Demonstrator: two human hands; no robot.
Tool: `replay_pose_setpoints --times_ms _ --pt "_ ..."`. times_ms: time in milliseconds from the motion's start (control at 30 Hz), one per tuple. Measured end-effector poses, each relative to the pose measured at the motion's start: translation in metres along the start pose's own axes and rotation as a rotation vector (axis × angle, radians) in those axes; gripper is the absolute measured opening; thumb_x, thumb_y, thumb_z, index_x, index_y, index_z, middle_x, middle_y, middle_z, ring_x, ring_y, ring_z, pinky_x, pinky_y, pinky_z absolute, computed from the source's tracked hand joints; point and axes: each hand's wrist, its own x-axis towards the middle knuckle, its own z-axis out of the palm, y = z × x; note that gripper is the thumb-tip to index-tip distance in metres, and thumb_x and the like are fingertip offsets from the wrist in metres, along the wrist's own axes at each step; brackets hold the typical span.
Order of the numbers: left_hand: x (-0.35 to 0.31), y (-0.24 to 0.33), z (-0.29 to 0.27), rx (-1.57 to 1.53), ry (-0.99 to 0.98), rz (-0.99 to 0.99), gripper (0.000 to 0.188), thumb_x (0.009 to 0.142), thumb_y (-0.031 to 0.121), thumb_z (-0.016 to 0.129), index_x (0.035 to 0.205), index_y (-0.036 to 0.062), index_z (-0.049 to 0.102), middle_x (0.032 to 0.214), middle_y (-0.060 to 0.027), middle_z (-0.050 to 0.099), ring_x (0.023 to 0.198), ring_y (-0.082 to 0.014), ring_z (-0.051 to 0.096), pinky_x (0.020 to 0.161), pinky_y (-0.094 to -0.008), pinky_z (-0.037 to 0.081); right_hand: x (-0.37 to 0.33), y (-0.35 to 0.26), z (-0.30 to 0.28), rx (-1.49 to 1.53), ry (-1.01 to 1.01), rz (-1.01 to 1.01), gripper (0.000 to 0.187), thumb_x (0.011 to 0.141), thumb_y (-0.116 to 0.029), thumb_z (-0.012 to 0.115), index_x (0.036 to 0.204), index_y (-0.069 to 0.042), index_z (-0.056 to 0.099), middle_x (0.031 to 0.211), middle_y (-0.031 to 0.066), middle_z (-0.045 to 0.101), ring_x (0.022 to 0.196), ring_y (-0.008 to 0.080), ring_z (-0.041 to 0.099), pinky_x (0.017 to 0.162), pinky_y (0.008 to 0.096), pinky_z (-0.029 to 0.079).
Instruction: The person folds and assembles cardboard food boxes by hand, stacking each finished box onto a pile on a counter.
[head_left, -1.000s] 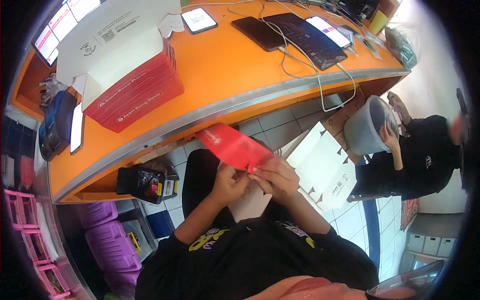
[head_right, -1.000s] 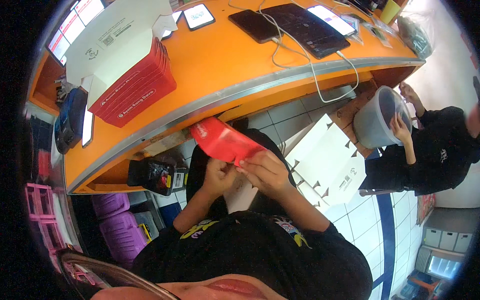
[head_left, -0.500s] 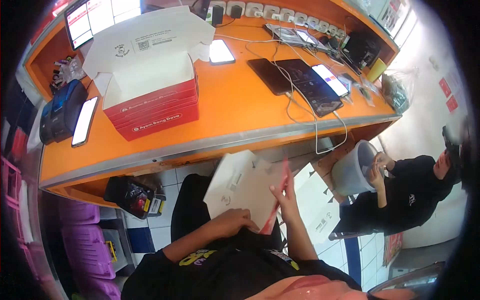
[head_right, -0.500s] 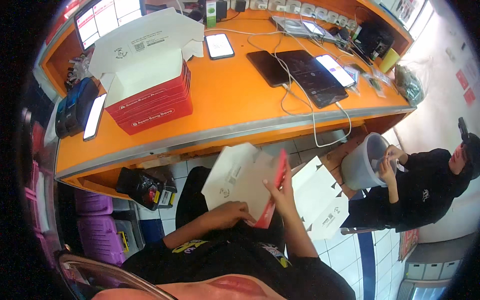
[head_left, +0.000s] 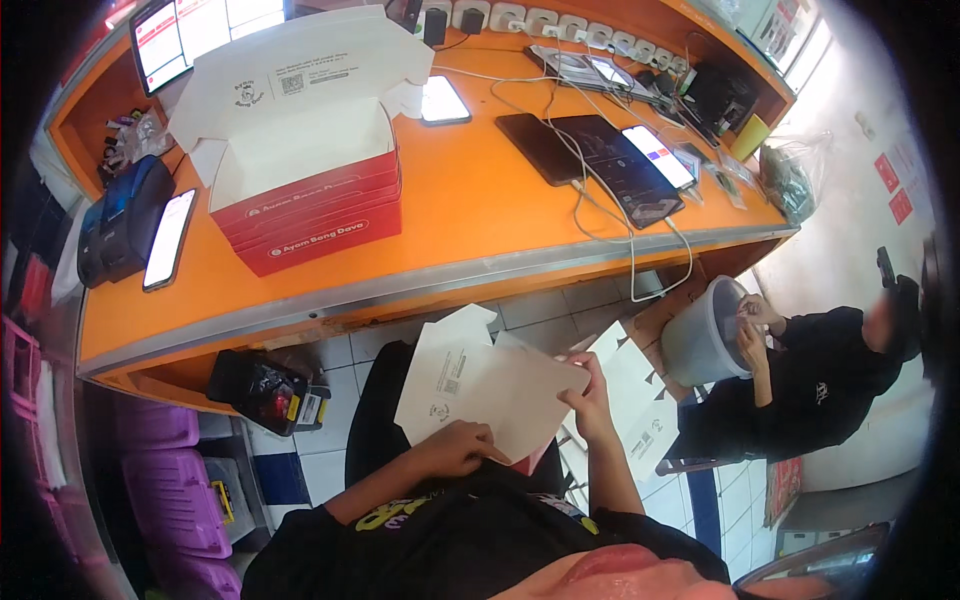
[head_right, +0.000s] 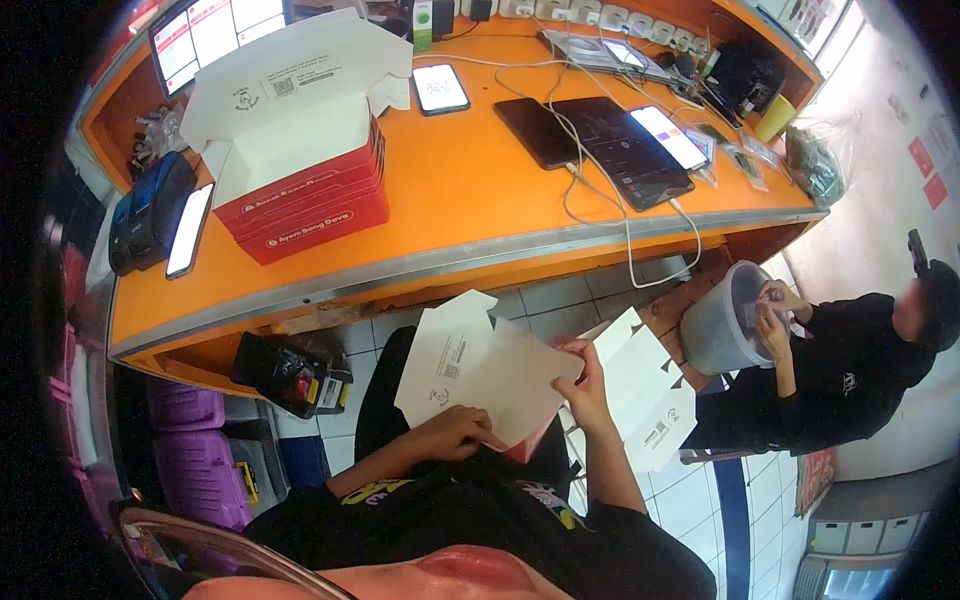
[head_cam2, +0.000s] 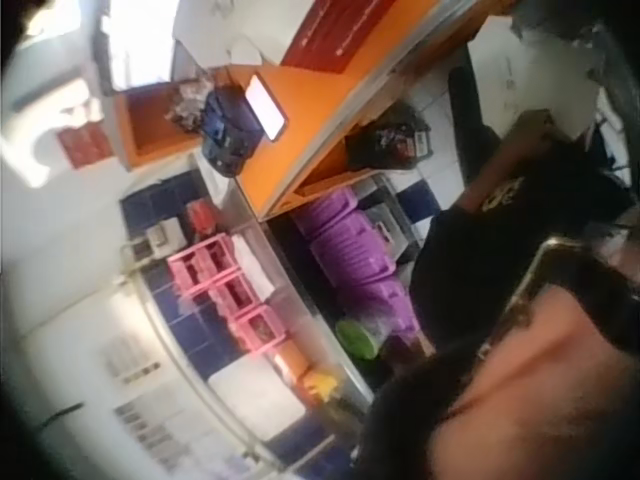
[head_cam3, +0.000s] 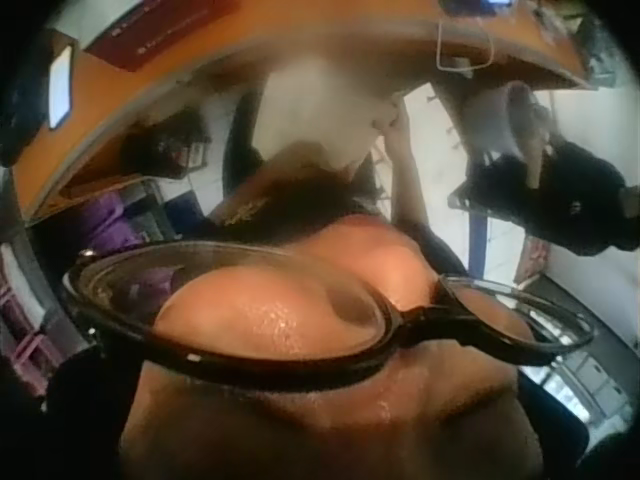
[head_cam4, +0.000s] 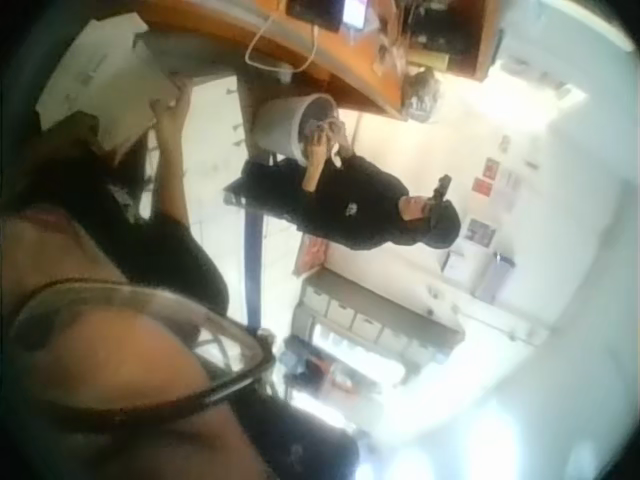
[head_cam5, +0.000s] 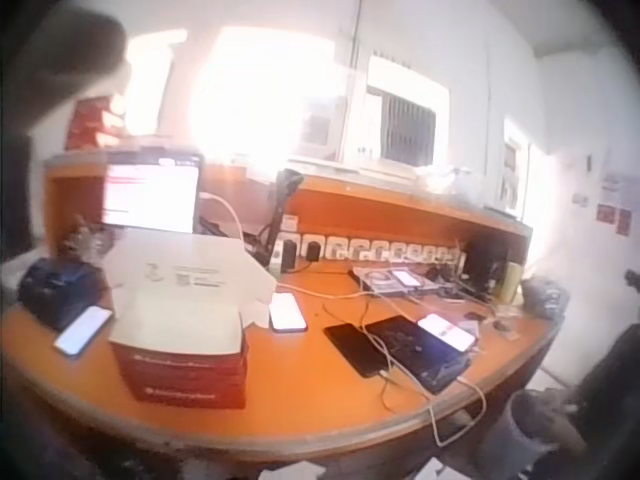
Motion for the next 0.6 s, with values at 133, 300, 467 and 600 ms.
replay_pose_setpoints --times_ms 133,300,467,600 --pt "-0.009 -0.022 0.009 -0.251 0.173 0.002 0.050 0.078 0.013 0.068 0.126 0.0118 0.056 0.101 -0.0058 0.060 0.097 -0.0214 0.060 0.088 -0.0365 0.046 -0.008 -0.012 0.006 -0.221 -0.150 -0.191 0.031 0.067 -0.007 0.061 0.097 -0.003 0.057 0.102 0.0113 0.063 0.103 0.0288 0.059 0.092 0.0408 0.045" --pt "0.010 0.027 -0.026 -0.974 0.662 -0.216 0.047 0.091 0.016 0.061 0.134 0.0065 0.044 0.120 -0.0068 0.057 0.111 -0.0202 0.056 0.097 -0.0355 0.043 -0.028 -0.048 0.067 -0.535 -0.395 -0.621 0.028 0.066 -0.002 0.068 0.094 -0.003 0.064 0.104 0.0120 0.065 0.117 0.0371 0.054 0.097 0.0448 0.044" --pt "0.028 0.045 -0.057 -1.312 0.795 -0.184 0.037 0.096 0.010 0.054 0.131 0.0070 0.045 0.123 -0.0082 0.057 0.115 -0.0209 0.056 0.098 -0.0395 0.046 -0.028 -0.066 0.067 -0.543 -0.346 -0.749 0.038 0.071 -0.001 0.069 0.109 -0.004 0.065 0.118 0.0133 0.061 0.124 0.0397 0.048 0.101 0.0456 0.042" --pt "0.031 0.045 -0.056 -1.252 0.761 -0.177 0.036 0.096 0.010 0.054 0.131 0.0088 0.046 0.122 -0.0082 0.058 0.113 -0.0214 0.058 0.094 -0.0385 0.049 -0.035 -0.058 0.059 -0.145 -0.205 -0.608 0.045 0.070 -0.005 0.071 0.115 -0.005 0.064 0.121 0.0160 0.058 0.121 0.0393 0.050 0.100 0.0452 0.043"
